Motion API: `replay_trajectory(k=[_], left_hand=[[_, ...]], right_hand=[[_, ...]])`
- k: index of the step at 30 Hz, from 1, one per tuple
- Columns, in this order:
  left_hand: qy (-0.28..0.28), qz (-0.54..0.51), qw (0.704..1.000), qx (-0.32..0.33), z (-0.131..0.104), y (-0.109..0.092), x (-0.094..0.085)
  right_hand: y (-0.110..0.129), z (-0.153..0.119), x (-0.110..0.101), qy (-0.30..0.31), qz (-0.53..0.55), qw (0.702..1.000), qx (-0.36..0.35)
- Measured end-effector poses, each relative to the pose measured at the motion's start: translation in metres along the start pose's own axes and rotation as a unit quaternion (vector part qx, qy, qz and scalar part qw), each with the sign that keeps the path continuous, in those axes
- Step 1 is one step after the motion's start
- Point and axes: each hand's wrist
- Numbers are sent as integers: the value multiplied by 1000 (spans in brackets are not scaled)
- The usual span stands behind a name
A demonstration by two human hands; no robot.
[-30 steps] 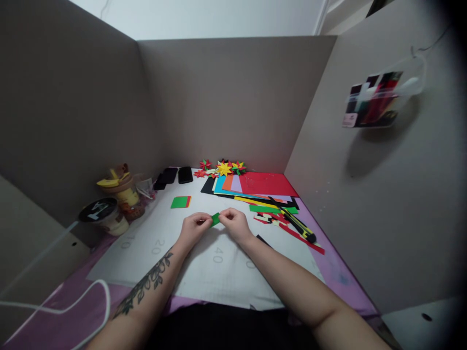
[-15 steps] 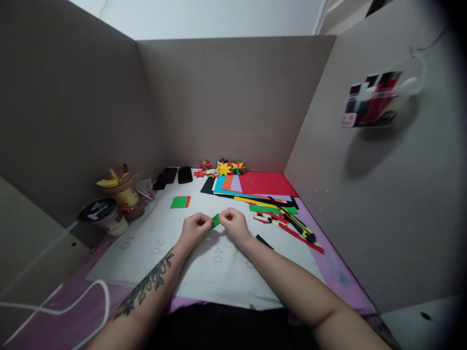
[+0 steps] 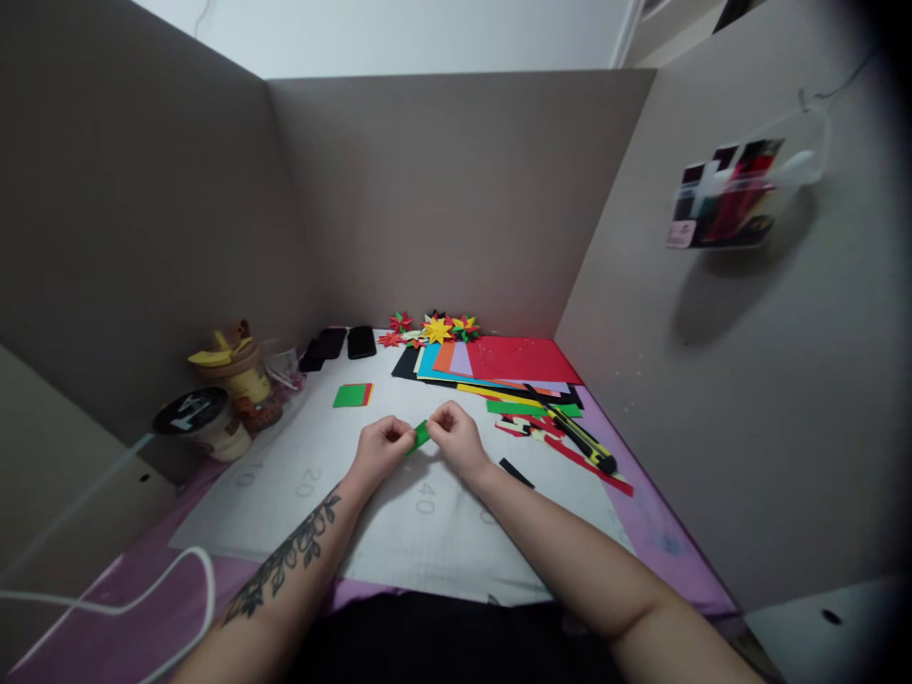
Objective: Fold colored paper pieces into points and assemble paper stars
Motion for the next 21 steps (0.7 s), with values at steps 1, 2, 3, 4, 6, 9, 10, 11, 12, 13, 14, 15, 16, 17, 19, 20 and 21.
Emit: replay_trajectory(k=[1, 2, 3, 4, 6, 9, 10, 11, 12, 13, 14, 15, 16, 17, 19, 20, 21], left_hand=[[1, 0, 1000, 3, 0, 0, 0], [3, 0, 1000, 5, 0, 1, 0], [4, 1, 1000, 8, 0, 1, 0], [3, 3, 1000, 11, 0, 1, 0], [-1, 8, 1000, 17, 0, 0, 0], [-12, 13, 1000, 21, 1, -2, -1], [-13, 13, 1000, 18, 2, -2, -2], [-15, 13, 1000, 14, 2, -2, -2], [-15, 13, 1000, 9, 2, -2, -2], [-16, 12, 1000, 4, 2, -2, -2], [-17, 10, 1000, -2, 2, -2, -2], [-18, 8, 1000, -7, 2, -2, -2], [-20, 5, 1000, -12, 2, -3, -2], [-22, 3, 1000, -16, 2, -3, -2], [-26, 4, 999, -24, 2, -3, -1], [-27, 4, 999, -26, 3, -3, -1], [-26, 2, 999, -27, 3, -3, -1]], right_hand=[[0, 0, 0, 7, 8, 1000, 2], [-1, 1, 0, 17, 9, 1000, 3], [-1, 1, -1, 27, 5, 1000, 2], [-1, 1, -1, 35, -4, 999, -1], [0, 2, -2, 35, -21, 999, -12], [1, 4, -4, 5, -17, 999, -29], [1, 5, -4, -3, -13, 999, -32], [1, 5, -4, -9, -10, 999, -34], [1, 6, -4, -12, -8, 999, -34], [1, 6, -5, -13, -7, 999, -33], [1, 6, -5, -14, -5, 999, -33], [0, 6, -4, -14, -3, 999, -32], [0, 6, -4, -14, -2, 999, -31], [0, 5, -4, -15, 0, 999, -30], [-1, 5, -4, -15, 1, 1000, -28], [-1, 5, -4, -15, 1, 1000, -27], [-1, 5, -4, -16, 0, 1000, -27]])
Point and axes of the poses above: each hand's wrist, its own z-axis towards the middle knuckle, its own x-axis out of the palm, y = z × x, and after that the axes turned 11 degrees about -y, right-handed
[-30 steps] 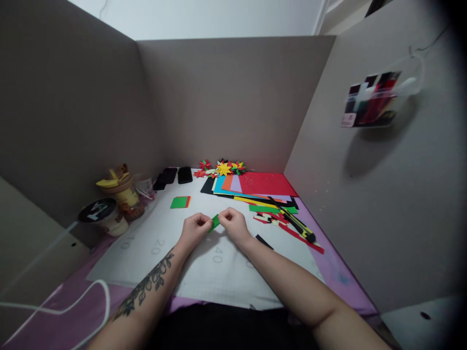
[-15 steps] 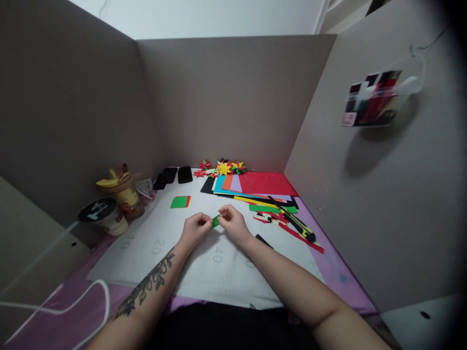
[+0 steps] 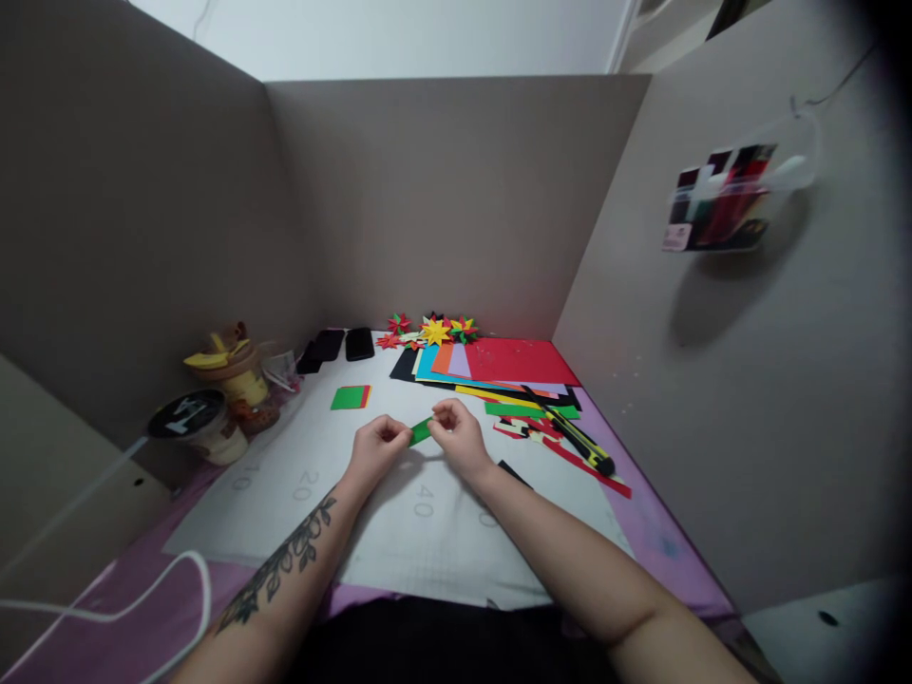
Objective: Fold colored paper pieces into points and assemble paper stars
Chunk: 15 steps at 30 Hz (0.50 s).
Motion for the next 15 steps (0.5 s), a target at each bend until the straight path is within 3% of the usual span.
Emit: replay_trajectory(k=[8, 15], left_hand=[[71, 13, 996, 47, 1, 4, -1], [34, -12, 999, 5, 2, 3, -1]], right_hand=[[3, 1, -3, 4, -24, 1000, -9], [1, -3, 2, 54, -5, 998, 38]])
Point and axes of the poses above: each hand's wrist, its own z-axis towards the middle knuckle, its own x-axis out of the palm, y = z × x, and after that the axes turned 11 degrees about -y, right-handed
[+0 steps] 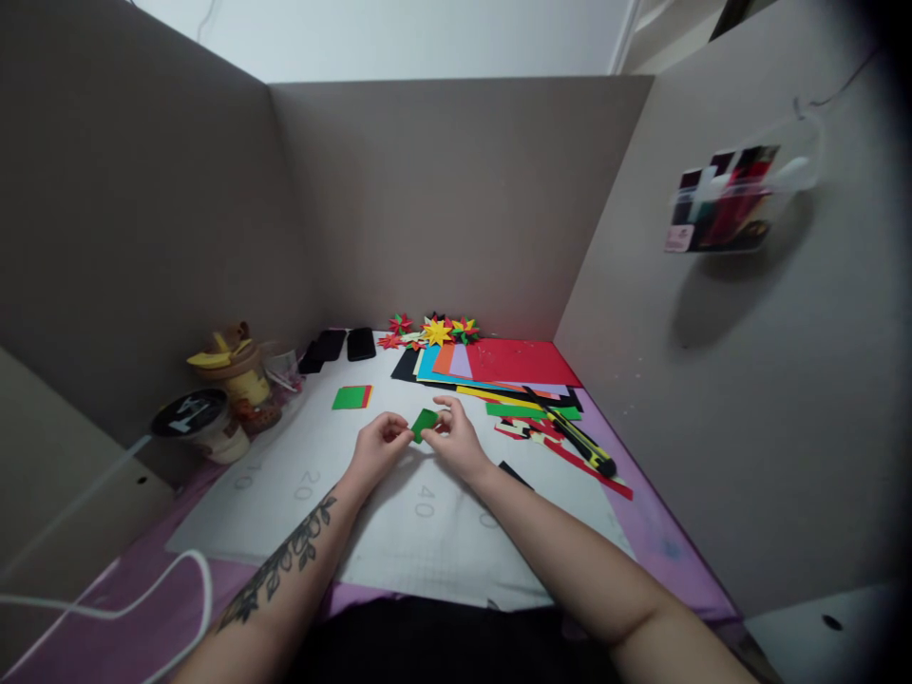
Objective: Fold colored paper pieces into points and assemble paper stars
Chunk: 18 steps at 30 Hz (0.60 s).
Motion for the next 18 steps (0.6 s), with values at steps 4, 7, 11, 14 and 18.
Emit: replay_trajectory(k=[4, 7, 11, 14, 18], left_hand=[[-2, -17, 1000, -21, 0, -2, 1], [1, -12, 1000, -22, 1, -2, 1], [23, -28, 999, -9, 0, -1, 2], [61, -44, 997, 3, -2, 0, 4], [71, -11, 997, 4, -4, 1, 6]], right_hand=[[-1, -1, 3, 6, 11, 999, 33], [-1, 0, 2, -3, 31, 998, 54], [1, 1, 0, 5, 57, 995, 87], [4, 0, 1, 18, 72, 992, 101], [7, -4, 4, 33, 78, 990, 109]])
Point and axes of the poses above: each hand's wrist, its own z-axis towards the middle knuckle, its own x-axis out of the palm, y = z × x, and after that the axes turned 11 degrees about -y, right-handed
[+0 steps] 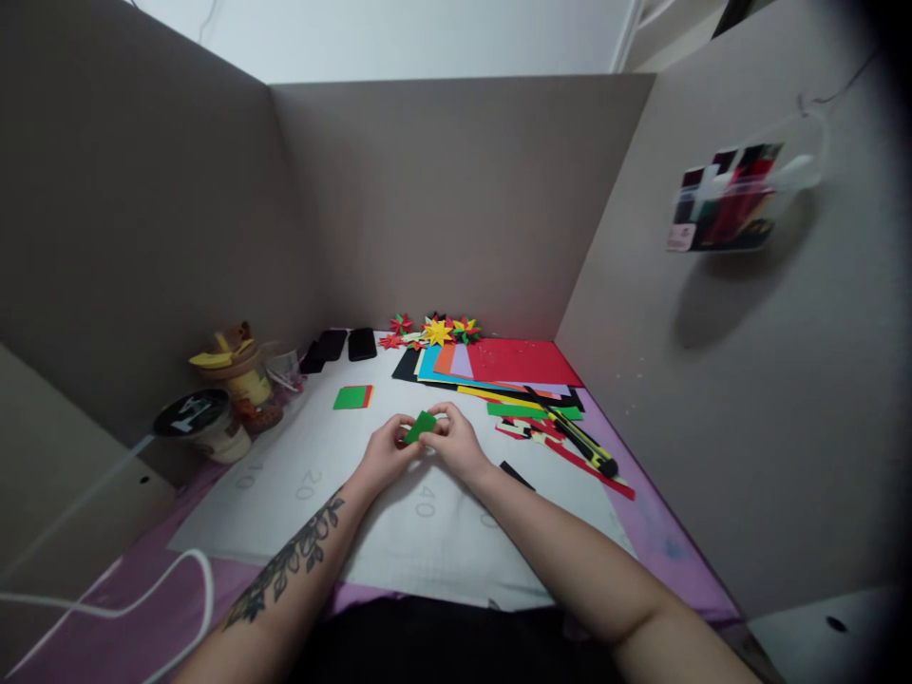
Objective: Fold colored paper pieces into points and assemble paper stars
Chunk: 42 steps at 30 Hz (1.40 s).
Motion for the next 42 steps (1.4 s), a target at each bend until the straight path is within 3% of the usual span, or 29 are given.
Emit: replay_trajectory(k=[11, 13, 18, 24, 28, 32, 37, 40, 42], left_hand=[[-27, 62, 998, -11, 1, 2, -3], [-31, 60, 998, -17, 1, 2, -4], [-3, 50, 999, -13, 7, -2, -8], [25, 29, 999, -37, 30, 4, -17], [59, 19, 997, -55, 45, 13, -18], [89, 12, 994, -61, 51, 20, -17], [97, 25, 993, -69, 51, 26, -20], [91, 48, 991, -83, 50, 30, -24], [83, 69, 991, -80, 50, 32, -26]], right_hand=[[-1, 27, -22, -149, 24, 987, -57], [-3, 27, -21, -131, 8, 990, -60], [-10, 17, -4, 20, -59, 998, 14], [-11, 28, 11, -8, -36, 997, 65], [-8, 34, 14, 35, -23, 995, 91], [-9, 40, 12, -25, -78, 993, 90], [-11, 56, -9, -87, -83, 988, 100], [-7, 61, -18, -154, -84, 982, 68], [-4, 60, -17, -154, -112, 981, 27]])
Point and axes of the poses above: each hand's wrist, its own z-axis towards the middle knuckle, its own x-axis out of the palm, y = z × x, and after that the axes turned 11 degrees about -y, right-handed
